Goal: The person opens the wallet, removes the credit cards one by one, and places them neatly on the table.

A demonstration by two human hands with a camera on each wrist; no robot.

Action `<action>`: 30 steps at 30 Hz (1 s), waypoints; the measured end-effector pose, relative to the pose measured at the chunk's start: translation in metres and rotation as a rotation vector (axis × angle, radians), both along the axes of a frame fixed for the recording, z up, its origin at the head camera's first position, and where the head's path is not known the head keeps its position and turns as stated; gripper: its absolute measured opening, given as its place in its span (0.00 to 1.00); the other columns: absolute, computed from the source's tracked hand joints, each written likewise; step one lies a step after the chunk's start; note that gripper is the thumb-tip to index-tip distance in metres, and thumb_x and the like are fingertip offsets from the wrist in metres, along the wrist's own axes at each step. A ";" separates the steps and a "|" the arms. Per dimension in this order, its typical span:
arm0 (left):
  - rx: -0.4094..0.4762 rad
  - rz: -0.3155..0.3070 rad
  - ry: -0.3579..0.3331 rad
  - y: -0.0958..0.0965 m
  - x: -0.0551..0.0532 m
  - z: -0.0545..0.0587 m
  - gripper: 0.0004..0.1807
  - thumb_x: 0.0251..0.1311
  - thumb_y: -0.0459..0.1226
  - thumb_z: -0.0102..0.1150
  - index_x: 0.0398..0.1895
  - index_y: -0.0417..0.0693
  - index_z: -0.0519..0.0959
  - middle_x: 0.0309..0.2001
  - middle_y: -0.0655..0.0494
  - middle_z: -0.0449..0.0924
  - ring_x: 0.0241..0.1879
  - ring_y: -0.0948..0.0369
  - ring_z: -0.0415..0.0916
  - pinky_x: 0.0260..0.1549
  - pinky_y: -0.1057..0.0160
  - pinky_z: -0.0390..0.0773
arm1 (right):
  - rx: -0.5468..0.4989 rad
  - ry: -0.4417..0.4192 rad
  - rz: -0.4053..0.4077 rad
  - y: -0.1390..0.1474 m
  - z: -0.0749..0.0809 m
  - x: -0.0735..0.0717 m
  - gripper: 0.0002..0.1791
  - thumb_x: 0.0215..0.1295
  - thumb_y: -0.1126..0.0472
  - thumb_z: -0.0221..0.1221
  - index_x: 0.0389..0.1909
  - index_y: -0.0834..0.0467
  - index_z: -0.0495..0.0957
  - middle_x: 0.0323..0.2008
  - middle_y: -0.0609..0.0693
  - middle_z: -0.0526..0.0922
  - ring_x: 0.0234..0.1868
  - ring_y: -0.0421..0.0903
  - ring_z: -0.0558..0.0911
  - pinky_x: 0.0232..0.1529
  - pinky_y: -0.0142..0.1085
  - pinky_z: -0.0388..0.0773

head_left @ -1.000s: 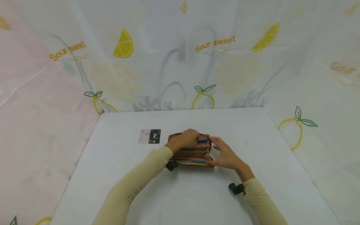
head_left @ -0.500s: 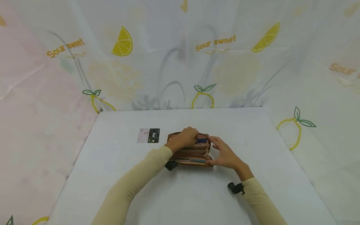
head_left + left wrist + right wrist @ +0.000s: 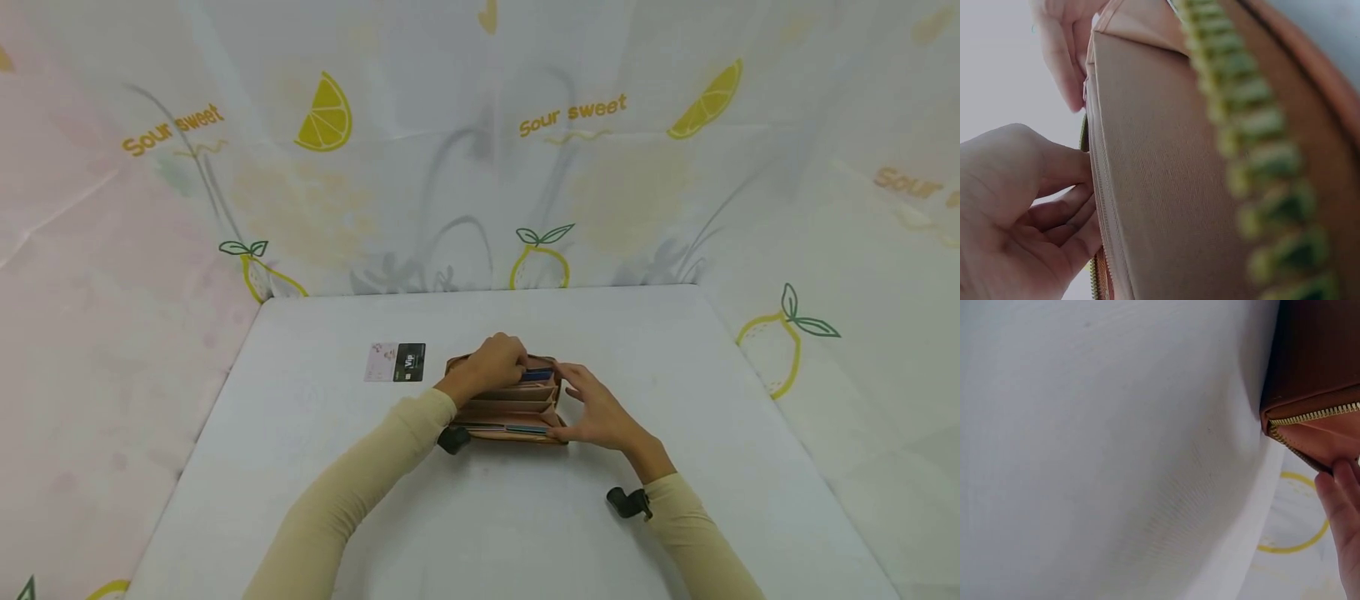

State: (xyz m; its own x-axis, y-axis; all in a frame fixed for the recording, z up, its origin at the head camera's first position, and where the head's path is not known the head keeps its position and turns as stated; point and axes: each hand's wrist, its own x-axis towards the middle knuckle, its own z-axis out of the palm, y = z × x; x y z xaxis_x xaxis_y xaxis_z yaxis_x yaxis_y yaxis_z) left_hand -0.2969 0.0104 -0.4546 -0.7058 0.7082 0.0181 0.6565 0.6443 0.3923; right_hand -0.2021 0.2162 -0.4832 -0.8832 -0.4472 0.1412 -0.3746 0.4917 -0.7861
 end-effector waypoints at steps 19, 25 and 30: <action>0.155 0.074 0.097 -0.014 -0.011 0.026 0.08 0.65 0.32 0.59 0.41 0.42 0.87 0.40 0.50 0.85 0.40 0.57 0.82 0.40 0.60 0.80 | 0.042 0.006 -0.015 0.010 -0.014 -0.007 0.61 0.43 0.50 0.78 0.75 0.60 0.52 0.67 0.56 0.61 0.70 0.54 0.61 0.64 0.46 0.66; 0.299 0.154 -0.085 -0.034 -0.019 0.017 0.07 0.63 0.36 0.63 0.40 0.45 0.87 0.37 0.54 0.86 0.33 0.63 0.81 0.33 0.64 0.80 | 0.037 -0.005 -0.015 0.008 -0.012 -0.006 0.60 0.44 0.52 0.78 0.75 0.60 0.52 0.67 0.56 0.61 0.70 0.55 0.62 0.64 0.46 0.66; 0.491 0.239 -0.317 -0.052 -0.024 0.011 0.10 0.62 0.37 0.64 0.42 0.43 0.86 0.37 0.52 0.86 0.30 0.61 0.83 0.37 0.58 0.82 | 0.046 0.018 -0.003 0.008 -0.013 -0.005 0.59 0.46 0.53 0.77 0.75 0.61 0.52 0.67 0.58 0.61 0.69 0.57 0.62 0.63 0.48 0.67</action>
